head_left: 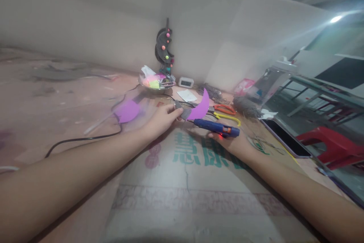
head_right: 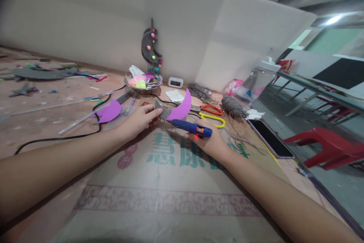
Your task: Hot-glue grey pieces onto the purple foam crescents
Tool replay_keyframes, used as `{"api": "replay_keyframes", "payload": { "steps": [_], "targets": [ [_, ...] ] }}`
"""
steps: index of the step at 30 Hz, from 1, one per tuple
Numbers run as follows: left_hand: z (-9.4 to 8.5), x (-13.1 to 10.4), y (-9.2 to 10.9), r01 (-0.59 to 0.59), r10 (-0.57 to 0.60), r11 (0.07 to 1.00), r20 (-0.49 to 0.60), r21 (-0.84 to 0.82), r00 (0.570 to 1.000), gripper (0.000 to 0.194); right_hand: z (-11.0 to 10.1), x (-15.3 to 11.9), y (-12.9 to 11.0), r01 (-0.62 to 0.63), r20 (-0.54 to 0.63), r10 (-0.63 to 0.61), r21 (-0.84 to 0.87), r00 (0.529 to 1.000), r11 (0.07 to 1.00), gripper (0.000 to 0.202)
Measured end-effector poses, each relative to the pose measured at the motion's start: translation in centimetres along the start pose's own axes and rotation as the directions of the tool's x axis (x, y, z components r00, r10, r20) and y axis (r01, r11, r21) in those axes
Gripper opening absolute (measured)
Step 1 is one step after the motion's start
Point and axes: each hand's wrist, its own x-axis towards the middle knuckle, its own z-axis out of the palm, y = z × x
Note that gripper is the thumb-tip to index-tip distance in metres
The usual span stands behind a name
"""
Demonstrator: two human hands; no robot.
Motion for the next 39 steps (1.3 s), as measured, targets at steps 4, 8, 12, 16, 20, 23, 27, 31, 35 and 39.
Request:
{"api": "replay_keyframes", "payload": {
  "steps": [4, 8, 12, 16, 20, 23, 27, 31, 35, 39],
  "targets": [
    [-0.03, -0.02, 0.06, 0.005, -0.005, 1.000, 0.008, 0.007, 1.000, 0.033, -0.01, -0.06, -0.08, -0.014, 0.000, 0.014, -0.027, 1.000, 1.000, 0.020],
    [0.00, -0.02, 0.01, 0.004, -0.004, 1.000, -0.002, 0.023, 1.000, 0.034, 0.12, -0.17, 0.12, -0.036, -0.009, 0.036, -0.042, 0.999, 0.998, 0.019],
    [-0.02, -0.04, -0.05, -0.011, 0.011, 1.000, 0.005, 0.014, 1.000, 0.035, 0.30, -0.22, 0.39, -0.052, -0.012, 0.052, -0.052, 0.999, 0.997, 0.018],
    [-0.07, -0.10, 0.12, -0.006, 0.006, 1.000, 0.011, 0.018, 1.000, 0.034, 0.40, -0.18, 0.52, -0.057, -0.017, 0.057, -0.044, 0.998, 0.997, 0.018],
    [-0.03, -0.08, 0.21, 0.006, -0.007, 1.000, 0.017, 0.019, 1.000, 0.033, 0.36, -0.12, 0.48, -0.054, -0.008, 0.054, -0.060, 0.999, 0.997, 0.018],
    [0.00, -0.03, 0.16, 0.007, -0.007, 0.999, 0.013, 0.033, 1.000, 0.034, 0.28, -0.11, 0.32, -0.041, -0.013, 0.040, -0.065, 0.999, 0.997, 0.019],
    [-0.01, -0.04, 0.13, 0.012, -0.012, 1.000, 0.021, 0.028, 1.000, 0.034, 0.28, -0.13, 0.18, -0.053, -0.020, 0.052, -0.053, 0.998, 0.997, 0.019],
    [-0.05, -0.08, 0.15, -0.003, 0.002, 0.999, 0.007, 0.037, 1.000, 0.034, 0.37, -0.14, 0.30, -0.073, -0.020, 0.072, -0.059, 0.997, 0.996, 0.018],
    [-0.09, -0.06, 0.11, -0.012, 0.012, 1.000, 0.010, 0.029, 1.000, 0.033, 0.42, -0.13, 0.41, -0.086, -0.028, 0.084, -0.079, 0.996, 0.993, 0.018],
    [-0.05, -0.01, 0.01, -0.008, 0.007, 1.000, 0.016, 0.021, 1.000, 0.033, 0.40, -0.13, 0.49, -0.067, -0.044, 0.063, -0.110, 0.997, 0.992, 0.019]
  ]
}}
